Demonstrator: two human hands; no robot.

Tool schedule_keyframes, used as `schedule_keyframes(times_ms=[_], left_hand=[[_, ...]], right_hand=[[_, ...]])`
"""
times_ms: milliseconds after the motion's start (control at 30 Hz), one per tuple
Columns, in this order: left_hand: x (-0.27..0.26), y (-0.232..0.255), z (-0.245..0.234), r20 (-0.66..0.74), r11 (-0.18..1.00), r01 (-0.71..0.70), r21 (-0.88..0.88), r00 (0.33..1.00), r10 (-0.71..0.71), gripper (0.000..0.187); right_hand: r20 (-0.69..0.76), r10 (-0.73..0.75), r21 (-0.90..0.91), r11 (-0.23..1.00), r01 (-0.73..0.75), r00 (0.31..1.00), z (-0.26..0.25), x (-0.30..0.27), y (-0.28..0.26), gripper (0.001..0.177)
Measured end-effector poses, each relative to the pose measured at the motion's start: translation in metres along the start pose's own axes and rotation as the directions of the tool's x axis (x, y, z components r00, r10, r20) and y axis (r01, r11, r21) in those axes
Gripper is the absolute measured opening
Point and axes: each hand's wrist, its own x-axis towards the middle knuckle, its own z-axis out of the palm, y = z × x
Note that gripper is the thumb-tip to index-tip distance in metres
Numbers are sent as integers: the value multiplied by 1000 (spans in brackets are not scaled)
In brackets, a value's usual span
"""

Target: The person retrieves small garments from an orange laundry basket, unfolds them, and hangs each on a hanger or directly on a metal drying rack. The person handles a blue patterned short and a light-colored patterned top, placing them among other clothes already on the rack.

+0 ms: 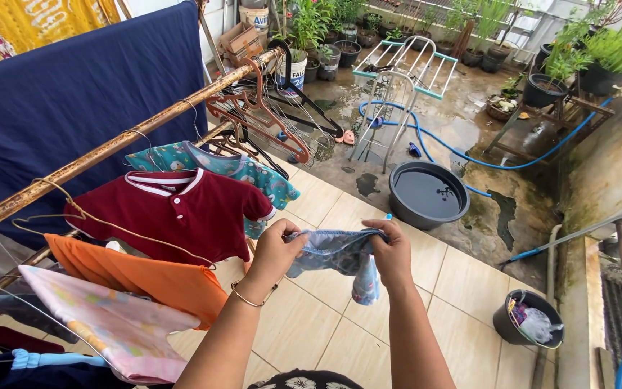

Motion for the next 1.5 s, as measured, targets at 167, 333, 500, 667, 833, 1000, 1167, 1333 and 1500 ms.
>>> schedule_keyframes(times_ms=[167, 333, 500, 667, 833, 1000, 1167, 1333, 1500], left_hand=[[7, 0, -10, -117, 999, -21, 47, 993, 26, 20], [-3, 10, -18, -205, 989, -53, 140, 975, 81, 16], [-17, 24, -21, -265, 973, -130, 191, 948, 179, 18], [-12, -1, -23, -290, 978, -95, 184, 946, 146, 13], [-25, 11, -29, -341, 987, -51, 151, 935, 100, 11], [-23, -2, -34, -312, 967, -65, 246, 939, 143, 8], [-30, -8, -48, -384, 977, 6, 215, 920, 79, 10], [-37, -16, -61, -444, 984, 27, 175, 894, 55, 9], [-47, -11, -74, -360, 997, -25, 67, 932, 47, 22]], right_hand=[[136, 120, 87, 987, -133, 983, 4, 4, -5, 27], [162, 118, 47, 991, -127, 980, 6, 9, 19, 9], [150, 110, -190, 978, -81, 982, 9, 11, 28, 16], [59, 176, -470, 873, -128, 983, 8, -2, 20, 15], [-9, 74, -623, 779, -63, 997, 3, -5, 10, 14], [140, 178, -27, 984, -176, 974, 20, -5, 39, 41], [207, 131, -56, 991, -122, 970, 21, -8, 31, 36], [211, 135, -135, 985, -108, 968, 34, 3, 53, 33], [352, 200, -225, 966, -125, 914, 67, 6, 59, 27]])
